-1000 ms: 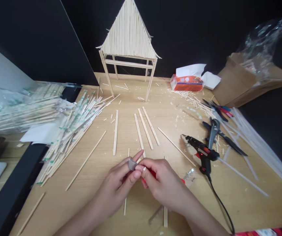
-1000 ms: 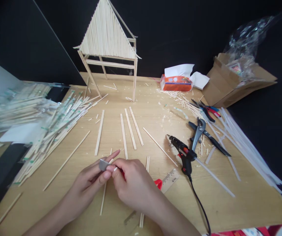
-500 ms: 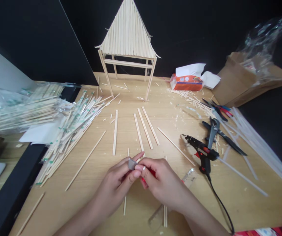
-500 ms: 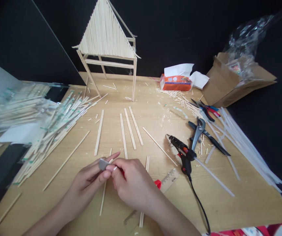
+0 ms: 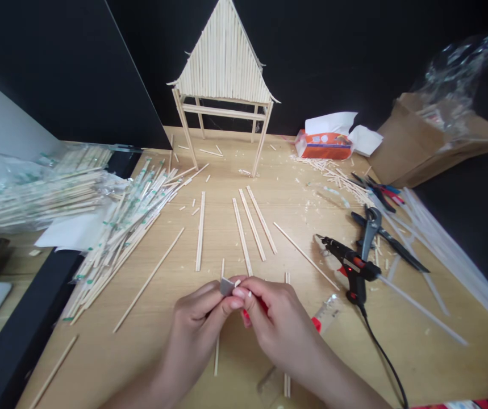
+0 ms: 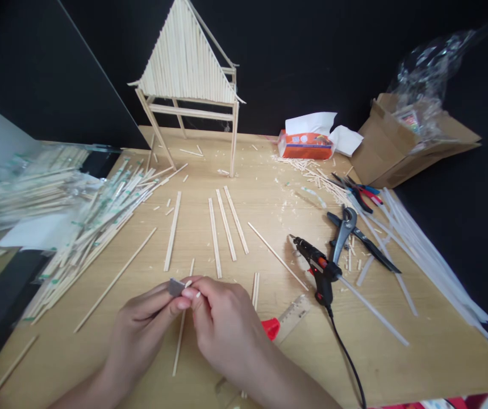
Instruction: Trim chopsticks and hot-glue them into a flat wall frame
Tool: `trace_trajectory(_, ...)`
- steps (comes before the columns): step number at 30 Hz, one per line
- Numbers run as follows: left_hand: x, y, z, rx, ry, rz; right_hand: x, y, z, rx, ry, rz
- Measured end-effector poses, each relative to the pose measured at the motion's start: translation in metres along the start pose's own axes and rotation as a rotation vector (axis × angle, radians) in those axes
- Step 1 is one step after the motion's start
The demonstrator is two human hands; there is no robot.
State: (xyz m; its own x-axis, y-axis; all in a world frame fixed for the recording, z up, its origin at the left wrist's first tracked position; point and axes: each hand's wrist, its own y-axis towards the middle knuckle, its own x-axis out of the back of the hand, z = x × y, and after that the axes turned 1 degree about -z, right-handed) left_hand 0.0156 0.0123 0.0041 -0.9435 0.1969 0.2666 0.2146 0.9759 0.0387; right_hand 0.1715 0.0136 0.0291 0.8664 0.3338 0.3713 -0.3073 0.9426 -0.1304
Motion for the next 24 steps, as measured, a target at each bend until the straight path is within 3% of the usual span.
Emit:
trace_trajectory(10,-0.003,-0.004,0.003,0.066,0.014,-0.086,-0.008,0.002,-0.003,0.005,-0.018,-0.061)
trace_trajectory(14,-0.001,-0.003,0.004,0.088,0.025,-0.112,-0.01,0.0,-0.004,-0.049,0.019,-0.144)
trace_trajectory(18,0.001,0.005,0.003,0.14,-0.076,0.006,-0.003,0.002,-0.007,-0.135,0.197,-0.154)
trace_trajectory(21,0.003,0.009,0.003,0.194,-0.161,0.127,0.004,0.005,-0.008,-0.154,0.229,-0.067)
trace_trajectory(24,0.005,0.009,0.003,0.201,-0.183,0.167,0.007,0.006,-0.007,-0.114,0.15,0.04)
